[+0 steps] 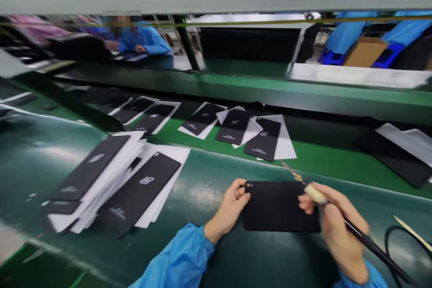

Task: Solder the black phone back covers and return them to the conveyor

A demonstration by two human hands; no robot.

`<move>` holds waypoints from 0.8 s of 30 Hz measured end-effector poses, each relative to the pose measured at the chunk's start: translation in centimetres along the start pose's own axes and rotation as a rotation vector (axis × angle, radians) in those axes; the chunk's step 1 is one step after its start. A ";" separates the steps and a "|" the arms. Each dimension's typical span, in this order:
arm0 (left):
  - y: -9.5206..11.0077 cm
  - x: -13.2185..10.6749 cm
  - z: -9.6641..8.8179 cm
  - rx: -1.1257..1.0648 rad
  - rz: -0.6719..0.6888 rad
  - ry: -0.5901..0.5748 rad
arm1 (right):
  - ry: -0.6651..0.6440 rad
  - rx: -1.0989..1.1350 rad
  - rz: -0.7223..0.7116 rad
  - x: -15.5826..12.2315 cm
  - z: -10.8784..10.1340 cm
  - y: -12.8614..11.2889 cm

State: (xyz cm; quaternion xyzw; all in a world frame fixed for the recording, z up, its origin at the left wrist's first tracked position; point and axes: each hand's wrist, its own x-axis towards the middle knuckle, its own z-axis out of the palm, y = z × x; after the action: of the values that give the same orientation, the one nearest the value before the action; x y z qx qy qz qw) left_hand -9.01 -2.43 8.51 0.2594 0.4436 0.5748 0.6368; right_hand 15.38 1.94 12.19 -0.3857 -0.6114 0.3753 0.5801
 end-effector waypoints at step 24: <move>0.5 -0.3 0.3 -0.017 -0.037 0.038 | -0.410 -0.220 -0.146 -1.2 4.0 -0.6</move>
State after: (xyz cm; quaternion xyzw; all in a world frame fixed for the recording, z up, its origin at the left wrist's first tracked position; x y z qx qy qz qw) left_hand -8.95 -2.56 9.14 0.2348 0.4556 0.5716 0.6407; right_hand 11.37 0.53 11.99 -0.3173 -0.7798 0.3340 0.4238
